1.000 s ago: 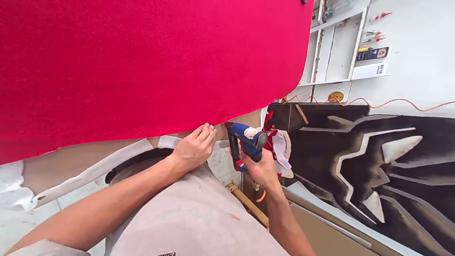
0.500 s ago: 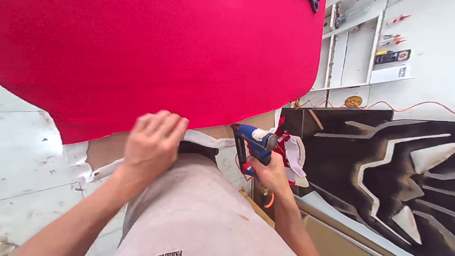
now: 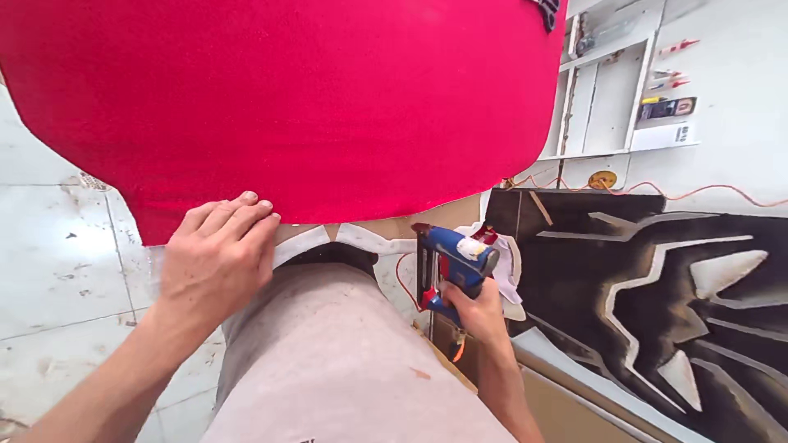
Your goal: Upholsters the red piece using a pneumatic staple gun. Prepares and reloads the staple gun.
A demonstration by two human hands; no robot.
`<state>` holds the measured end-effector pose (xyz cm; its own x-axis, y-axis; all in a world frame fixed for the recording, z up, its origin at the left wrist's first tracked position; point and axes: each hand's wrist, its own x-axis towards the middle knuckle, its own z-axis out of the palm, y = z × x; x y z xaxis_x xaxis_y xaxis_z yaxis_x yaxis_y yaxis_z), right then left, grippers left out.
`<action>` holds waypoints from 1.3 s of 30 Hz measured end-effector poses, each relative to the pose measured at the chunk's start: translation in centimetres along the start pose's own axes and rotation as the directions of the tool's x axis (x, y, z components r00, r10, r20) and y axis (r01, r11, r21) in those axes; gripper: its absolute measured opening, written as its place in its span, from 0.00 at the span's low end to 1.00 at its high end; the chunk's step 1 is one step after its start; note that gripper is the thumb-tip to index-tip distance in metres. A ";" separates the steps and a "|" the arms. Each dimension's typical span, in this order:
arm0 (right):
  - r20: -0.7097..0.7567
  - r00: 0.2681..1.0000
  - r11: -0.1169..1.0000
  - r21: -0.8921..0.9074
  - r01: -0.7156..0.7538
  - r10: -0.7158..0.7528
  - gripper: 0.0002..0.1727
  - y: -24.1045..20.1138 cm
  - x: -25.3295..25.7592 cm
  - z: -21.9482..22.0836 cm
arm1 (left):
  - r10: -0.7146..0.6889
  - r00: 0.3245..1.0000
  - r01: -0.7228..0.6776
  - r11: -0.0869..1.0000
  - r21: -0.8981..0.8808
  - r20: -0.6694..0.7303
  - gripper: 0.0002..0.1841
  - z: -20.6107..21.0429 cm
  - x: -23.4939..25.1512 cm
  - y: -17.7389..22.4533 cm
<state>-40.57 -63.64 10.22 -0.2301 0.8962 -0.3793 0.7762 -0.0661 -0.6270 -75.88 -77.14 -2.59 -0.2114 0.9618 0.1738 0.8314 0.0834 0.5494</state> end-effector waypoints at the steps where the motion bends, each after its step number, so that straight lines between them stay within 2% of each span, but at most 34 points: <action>1: -0.030 1.000 1.000 0.016 -0.003 0.003 0.10 0.4 -1.0 -0.4 | 0.000 1.000 -0.001 1.000 -0.021 -0.019 0.17 0.4 0.4 0.9; 7: -0.153 0.987 0.996 0.087 -0.033 0.046 0.12 4.4 -5.2 -1.3 | 0.266 0.964 -0.256 0.948 -0.192 0.028 0.14 5.6 2.8 8.5; 9: -0.173 0.983 0.992 0.124 -0.035 0.057 0.11 5.8 -5.6 -1.7 | 0.305 0.952 -0.297 0.940 -0.169 0.023 0.14 7.3 2.9 10.3; 11: -0.182 0.983 0.984 0.176 0.014 0.019 0.11 7.7 -5.9 -2.4 | 0.287 0.957 -0.280 0.950 -0.136 0.035 0.14 8.7 3.1 11.6; 15: -0.192 0.979 0.930 0.341 0.137 -0.074 0.19 13.4 -7.4 -4.8 | 0.208 0.973 -0.201 0.977 -0.070 0.103 0.15 10.7 5.2 14.7; 18: -0.207 0.975 0.894 0.416 0.166 -0.085 0.26 18.8 -8.8 -7.0 | 0.116 0.974 -0.106 0.992 -0.062 0.197 0.14 11.6 7.5 16.8; 20: -0.212 0.974 0.884 0.437 0.166 -0.079 0.27 22.7 -9.2 -8.7 | 0.052 0.978 -0.048 0.999 -0.020 0.204 0.13 12.0 8.5 17.7; 24: -0.162 0.983 0.850 0.504 0.154 -0.082 0.27 29.5 -9.6 -12.5 | -0.081 0.994 0.069 0.986 0.154 0.077 0.10 12.4 8.2 19.2; 27: -0.122 0.981 0.830 0.522 0.195 -0.153 0.25 32.9 -9.7 -15.8 | -0.221 0.972 0.236 0.930 0.282 -0.084 0.17 13.3 6.8 20.0; 30: -0.111 0.951 0.798 0.521 0.302 -0.288 0.21 35.5 -8.3 -18.3 | -0.296 0.931 0.350 0.887 0.300 -0.212 0.24 15.2 6.9 21.1; 33: -0.084 0.915 0.738 0.565 0.369 -0.394 0.21 36.9 -6.0 -20.6 | -0.379 0.875 0.457 0.853 0.254 -0.301 0.25 17.5 7.5 22.8; 35: -0.086 0.879 0.730 0.523 0.440 -0.468 0.23 36.9 -3.5 -22.3 | -0.438 0.837 0.521 0.821 0.233 -0.327 0.29 19.3 7.7 24.4; 37: -0.137 0.859 0.730 0.471 0.495 -0.494 0.24 36.4 -0.5 -24.2 | -0.454 0.831 0.542 0.791 0.285 -0.322 0.34 21.6 7.8 26.5; 39: -0.191 0.857 0.709 0.492 0.505 -0.478 0.23 37.2 3.2 -26.3 | -0.450 0.832 0.542 0.786 0.298 -0.325 0.35 23.6 8.5 28.9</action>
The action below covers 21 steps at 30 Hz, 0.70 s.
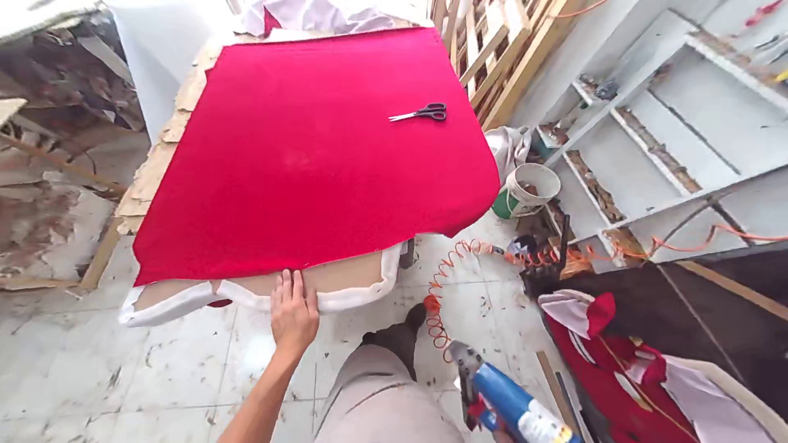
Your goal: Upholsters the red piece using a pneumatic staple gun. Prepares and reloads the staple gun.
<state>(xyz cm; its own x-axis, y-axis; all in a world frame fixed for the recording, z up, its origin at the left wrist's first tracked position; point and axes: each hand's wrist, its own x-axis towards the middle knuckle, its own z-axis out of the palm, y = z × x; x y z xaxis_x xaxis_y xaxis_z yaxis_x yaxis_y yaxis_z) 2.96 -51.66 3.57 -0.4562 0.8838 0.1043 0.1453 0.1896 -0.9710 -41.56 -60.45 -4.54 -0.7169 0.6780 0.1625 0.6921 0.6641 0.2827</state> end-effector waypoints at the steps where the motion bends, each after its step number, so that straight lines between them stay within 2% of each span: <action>1: -0.024 1.000 1.000 0.025 -0.002 0.003 0.23 0.3 1.9 -1.4 | 0.004 1.000 -0.005 0.998 -0.060 -0.004 0.34 0.0 -0.1 1.8; 3: -0.134 0.991 0.999 0.045 0.003 0.003 0.24 -0.5 6.5 -4.5 | 0.064 0.996 -0.076 0.964 -0.253 -0.055 0.27 -0.3 0.7 7.1; 6: -0.276 0.959 0.986 0.132 0.101 -0.062 0.22 -1.5 14.0 -9.7 | 0.296 0.945 -0.327 0.821 -0.468 -0.140 0.21 -0.1 3.8 17.4; 8: -0.305 0.948 0.956 0.238 0.171 -0.094 0.21 -1.6 18.5 -13.6 | 0.440 0.893 -0.393 0.659 -0.641 -0.095 0.19 1.3 6.3 23.8; 10: -0.261 0.954 0.916 0.327 0.233 -0.150 0.20 -1.5 23.1 -17.8 | 0.535 0.844 -0.389 0.556 -0.735 -0.042 0.18 3.4 9.1 29.3; 14: -0.250 0.927 0.827 0.428 0.364 -0.279 0.16 2.0 28.4 -23.8 | 0.618 0.785 -0.408 0.552 -0.728 0.028 0.16 5.9 13.5 36.9; 18: -0.202 0.904 0.719 0.552 0.423 -0.377 0.19 8.1 32.9 -31.4 | 0.648 0.760 -0.425 0.549 -0.720 0.046 0.16 9.4 17.9 44.6; 21: -0.254 0.862 0.570 0.663 0.485 -0.438 0.12 11.7 39.5 -35.5 | 0.695 0.716 -0.461 0.539 -0.705 0.063 0.17 13.0 21.2 51.4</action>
<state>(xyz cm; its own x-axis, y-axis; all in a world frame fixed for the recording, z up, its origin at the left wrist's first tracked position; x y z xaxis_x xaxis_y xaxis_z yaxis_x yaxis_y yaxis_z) 17.80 0.66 3.97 -0.2336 0.7879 0.5698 -0.7209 0.2529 -0.6453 -20.08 -7.83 1.18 -0.0274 0.9670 0.2531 0.6445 -0.1765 0.7439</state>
